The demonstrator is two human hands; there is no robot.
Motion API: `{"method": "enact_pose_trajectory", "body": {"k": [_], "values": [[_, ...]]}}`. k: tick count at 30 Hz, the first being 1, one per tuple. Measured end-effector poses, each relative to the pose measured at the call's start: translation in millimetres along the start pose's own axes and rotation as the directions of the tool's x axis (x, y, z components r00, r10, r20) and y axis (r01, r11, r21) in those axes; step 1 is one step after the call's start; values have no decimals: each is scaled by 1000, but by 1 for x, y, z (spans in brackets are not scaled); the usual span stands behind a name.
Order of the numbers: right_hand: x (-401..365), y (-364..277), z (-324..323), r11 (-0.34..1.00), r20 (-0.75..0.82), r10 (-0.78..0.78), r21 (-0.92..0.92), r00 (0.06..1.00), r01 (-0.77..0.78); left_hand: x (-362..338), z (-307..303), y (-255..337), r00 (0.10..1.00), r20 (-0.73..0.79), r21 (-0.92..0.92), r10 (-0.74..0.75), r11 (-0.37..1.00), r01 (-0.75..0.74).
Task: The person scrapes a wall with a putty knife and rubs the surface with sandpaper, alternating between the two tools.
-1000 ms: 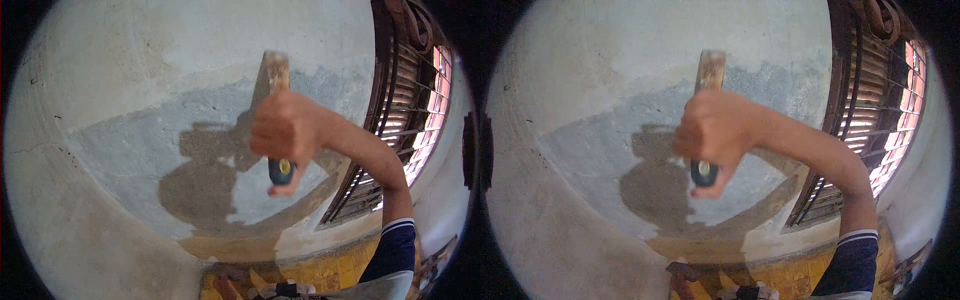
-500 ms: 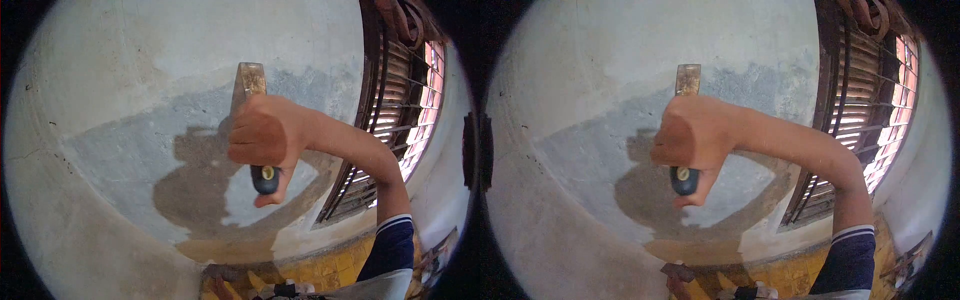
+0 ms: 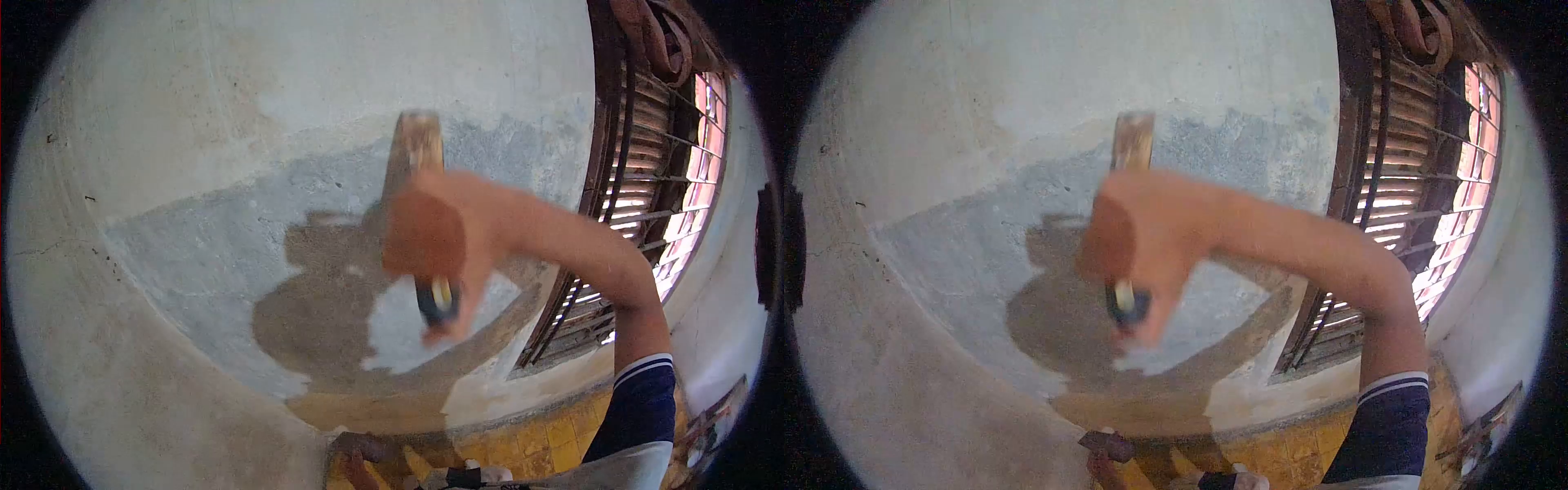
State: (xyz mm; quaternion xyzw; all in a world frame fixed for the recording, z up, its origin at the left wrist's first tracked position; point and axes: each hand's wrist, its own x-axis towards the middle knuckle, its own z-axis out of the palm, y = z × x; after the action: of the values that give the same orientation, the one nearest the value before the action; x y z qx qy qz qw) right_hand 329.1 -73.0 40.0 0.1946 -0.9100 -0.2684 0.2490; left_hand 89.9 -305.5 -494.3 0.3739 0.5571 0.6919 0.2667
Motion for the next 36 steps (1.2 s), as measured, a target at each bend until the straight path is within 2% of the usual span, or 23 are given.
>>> {"method": "enact_pose_trajectory", "body": {"k": [4, 7, 8, 11, 14, 17, 18, 21, 24, 27, 30, 32, 34, 35, 36], "values": [[3, 12, -9, 998, -61, 37, -55, 997, -41, -1, -3, 1, 1000, 7, 8, 8, 1000, -8], [12, -23, -1, 1000, 39, -24, 3, 999, 24, 0, -2, 1, 1000, 8, 8, 13, 1000, -13], [9, -19, 0, 999, 98, 11, -42, 995, -7, -1, -2, 1, 1000, 9, 12, 14, 1000, -14], [-10, 20, 2, 992, -5, 6, -122, 1000, -6, -1, -2, 2, 1000, 15, 13, 10, 1000, -10], [6, -17, 12, 999, -129, -26, 33, 991, 30, 2, 0, 1, 1000, 15, 5, 16, 1000, -16], [-6, -1, 16, 995, -73, 62, 86, 995, -56, 3, 2, 1, 1000, 20, 3, 18, 1000, -18], [-6, -1, 10, 1000, -55, 30, 5, 998, -29, 2, 1, 3, 1000, 23, 9, 16, 1000, -16], [1, -20, 9, 1000, -44, 18, 15, 999, -18, 4, 1, 4, 1000, 22, 9, 19, 1000, -20], [-11, -10, 12, 987, -56, 80, 146, 995, -71, 5, 4, 3, 999, 17, 3, 31, 1000, -31], [-14, -4, 3, 997, -53, 52, -53, 997, -54, 5, 7, 6, 999, 14, 8, 50, 999, -50], [-17, -36, -5, 993, -8, 114, -24, 993, -114, 19, 17, 28, 994, 17, 10, 112, 994, -112], [-23, -75, 0, 974, 85, 204, 82, 975, -211, 36, 32, 53, 988, 9, 28, 153, 988, -153], [-38, -123, 16, 979, 163, 179, 70, 970, -193, 58, 46, 87, 985, 14, 92, 171, 981, -172], [-46, -150, 31, 975, 101, 194, 88, 976, -203, 75, 50, 103, 983, 17, 124, 181, 976, -181], [-53, -179, 43, 971, 39, 209, 109, 977, -212, 96, 45, 99, 967, 20, 272, 254, 929, -249]]}}
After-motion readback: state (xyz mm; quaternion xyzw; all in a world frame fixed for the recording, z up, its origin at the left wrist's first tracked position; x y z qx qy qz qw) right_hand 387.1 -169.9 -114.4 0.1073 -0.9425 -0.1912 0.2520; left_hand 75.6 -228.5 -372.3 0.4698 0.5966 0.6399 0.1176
